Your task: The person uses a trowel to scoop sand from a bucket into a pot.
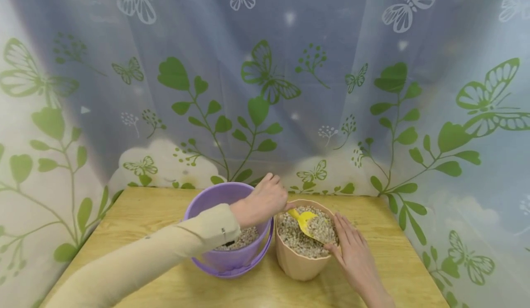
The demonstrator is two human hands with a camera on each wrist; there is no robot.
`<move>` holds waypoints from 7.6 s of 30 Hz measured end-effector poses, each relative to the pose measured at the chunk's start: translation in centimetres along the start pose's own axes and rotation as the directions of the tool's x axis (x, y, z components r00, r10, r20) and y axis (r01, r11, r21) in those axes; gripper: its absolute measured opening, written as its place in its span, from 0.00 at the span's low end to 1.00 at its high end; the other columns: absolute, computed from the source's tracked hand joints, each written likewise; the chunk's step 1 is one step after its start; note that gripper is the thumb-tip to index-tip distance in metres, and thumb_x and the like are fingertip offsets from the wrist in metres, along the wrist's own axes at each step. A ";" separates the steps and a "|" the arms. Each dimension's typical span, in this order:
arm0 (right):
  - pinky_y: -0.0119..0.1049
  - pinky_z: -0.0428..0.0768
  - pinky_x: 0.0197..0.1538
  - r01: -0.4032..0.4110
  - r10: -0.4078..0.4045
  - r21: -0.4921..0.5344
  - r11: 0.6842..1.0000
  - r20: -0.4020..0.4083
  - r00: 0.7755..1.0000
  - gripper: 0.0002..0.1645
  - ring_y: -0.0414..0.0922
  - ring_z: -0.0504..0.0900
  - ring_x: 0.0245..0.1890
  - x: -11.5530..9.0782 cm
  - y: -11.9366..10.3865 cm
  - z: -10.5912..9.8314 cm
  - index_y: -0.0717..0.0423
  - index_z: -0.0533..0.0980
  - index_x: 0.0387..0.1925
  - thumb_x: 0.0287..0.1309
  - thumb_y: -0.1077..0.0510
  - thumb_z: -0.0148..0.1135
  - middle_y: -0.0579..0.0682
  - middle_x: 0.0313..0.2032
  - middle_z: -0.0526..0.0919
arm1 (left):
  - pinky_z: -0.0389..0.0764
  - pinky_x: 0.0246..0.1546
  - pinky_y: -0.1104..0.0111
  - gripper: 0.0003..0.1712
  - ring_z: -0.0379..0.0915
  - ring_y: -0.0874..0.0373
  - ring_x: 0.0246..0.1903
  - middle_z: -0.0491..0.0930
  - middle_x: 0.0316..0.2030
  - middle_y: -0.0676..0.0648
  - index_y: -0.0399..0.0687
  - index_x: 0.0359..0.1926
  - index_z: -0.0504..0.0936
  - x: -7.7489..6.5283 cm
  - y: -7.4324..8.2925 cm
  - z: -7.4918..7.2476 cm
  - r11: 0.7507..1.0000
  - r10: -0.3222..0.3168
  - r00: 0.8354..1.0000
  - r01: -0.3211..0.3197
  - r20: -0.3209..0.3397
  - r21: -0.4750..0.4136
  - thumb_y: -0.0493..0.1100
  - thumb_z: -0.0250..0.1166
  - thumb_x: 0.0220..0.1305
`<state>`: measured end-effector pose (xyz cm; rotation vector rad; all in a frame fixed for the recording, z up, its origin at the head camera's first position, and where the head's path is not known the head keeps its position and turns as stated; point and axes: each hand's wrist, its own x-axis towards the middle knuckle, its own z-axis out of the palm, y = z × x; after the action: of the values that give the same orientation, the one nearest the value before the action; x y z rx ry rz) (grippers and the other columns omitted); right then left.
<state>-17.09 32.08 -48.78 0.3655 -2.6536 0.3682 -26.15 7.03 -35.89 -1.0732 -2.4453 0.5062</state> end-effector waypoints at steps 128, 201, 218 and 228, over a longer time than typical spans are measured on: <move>0.59 0.64 0.69 0.330 -0.330 -0.012 0.944 -0.037 0.943 0.51 0.58 0.65 0.72 6.8 -11.9 3.6 0.66 0.62 0.73 0.72 0.27 0.32 0.61 0.73 0.63 | 0.73 0.43 0.69 0.12 0.75 0.59 0.39 0.86 0.34 0.56 0.55 0.33 0.88 -13.8 -8.8 7.2 0.968 0.106 0.992 -0.120 0.073 0.219 0.56 0.73 0.56; 0.55 0.66 0.69 0.395 -0.396 -0.061 0.917 -0.010 0.918 0.52 0.60 0.65 0.72 7.1 -11.5 3.2 0.70 0.63 0.71 0.74 0.28 0.30 0.64 0.72 0.63 | 0.74 0.46 0.58 0.24 0.75 0.48 0.32 0.79 0.23 0.44 0.41 0.21 0.78 -14.9 -7.6 7.7 0.858 -0.396 0.918 0.355 -0.037 -0.372 0.53 0.66 0.68; 0.56 0.67 0.68 0.413 -0.416 -0.063 0.909 -0.061 0.907 0.53 0.61 0.67 0.70 7.2 -11.5 3.4 0.72 0.65 0.69 0.74 0.28 0.28 0.66 0.71 0.65 | 0.74 0.40 0.60 0.25 0.73 0.50 0.31 0.79 0.25 0.44 0.36 0.28 0.82 -17.0 -8.3 6.7 0.862 -0.453 0.884 0.403 -0.112 -0.307 0.55 0.66 0.68; 0.55 0.65 0.70 0.381 -0.382 -0.054 0.923 -0.007 0.924 0.52 0.60 0.65 0.72 7.0 -11.6 3.1 0.70 0.62 0.71 0.73 0.28 0.31 0.65 0.73 0.63 | 0.73 0.41 0.59 0.23 0.75 0.50 0.30 0.81 0.25 0.44 0.36 0.27 0.82 -17.9 -8.7 6.2 0.863 -0.443 0.887 0.384 -0.127 -0.330 0.53 0.67 0.68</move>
<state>-20.80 19.00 -46.04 0.8405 -2.4912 0.1758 -23.55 -12.94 -41.02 -0.6211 -2.5151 -0.1086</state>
